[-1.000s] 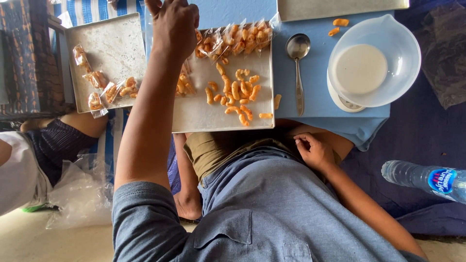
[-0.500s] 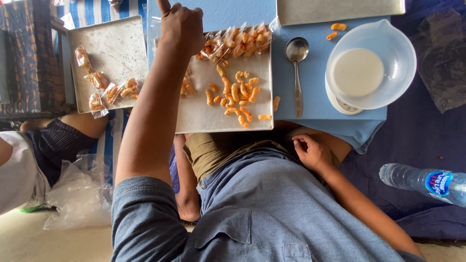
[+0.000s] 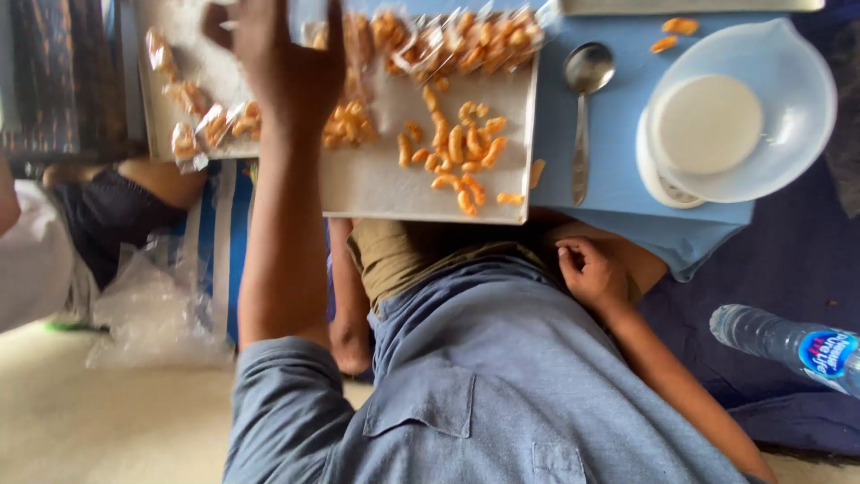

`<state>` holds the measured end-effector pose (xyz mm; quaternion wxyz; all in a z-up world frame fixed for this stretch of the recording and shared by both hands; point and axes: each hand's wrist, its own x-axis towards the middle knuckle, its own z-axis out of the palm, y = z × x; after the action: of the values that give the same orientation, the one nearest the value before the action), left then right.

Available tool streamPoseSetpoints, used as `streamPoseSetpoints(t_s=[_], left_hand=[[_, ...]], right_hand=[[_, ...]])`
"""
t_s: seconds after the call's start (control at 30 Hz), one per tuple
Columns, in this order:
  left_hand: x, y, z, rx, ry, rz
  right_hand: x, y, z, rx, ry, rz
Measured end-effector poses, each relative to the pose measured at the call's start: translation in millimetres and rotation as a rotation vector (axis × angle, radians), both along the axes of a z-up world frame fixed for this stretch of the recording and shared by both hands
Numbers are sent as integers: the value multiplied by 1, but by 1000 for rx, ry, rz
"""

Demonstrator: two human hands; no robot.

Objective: A person is manually sorting and packaging small orange snacks from a metal tray into plastic bags and a bowl on a scale.

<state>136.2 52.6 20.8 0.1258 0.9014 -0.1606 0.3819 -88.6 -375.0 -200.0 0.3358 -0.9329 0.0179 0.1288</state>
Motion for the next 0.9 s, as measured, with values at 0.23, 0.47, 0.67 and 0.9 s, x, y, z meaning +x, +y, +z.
streamPoseSetpoints(t_s=[0.23,0.47,0.67,0.9], left_hand=[[-122,115,-88,-862,-181,442],[-164,186,-200,-664,439,948],[-162,202,-207,-1511,361,518],[-131,260,-239,-1571,387,570]], right_hand=[[2,11,10,-6,99,-67],[8,19,9,-65,84,-111],[1,18,4,-48,-57,-100],[0,14,-8,-116,-33,-85]])
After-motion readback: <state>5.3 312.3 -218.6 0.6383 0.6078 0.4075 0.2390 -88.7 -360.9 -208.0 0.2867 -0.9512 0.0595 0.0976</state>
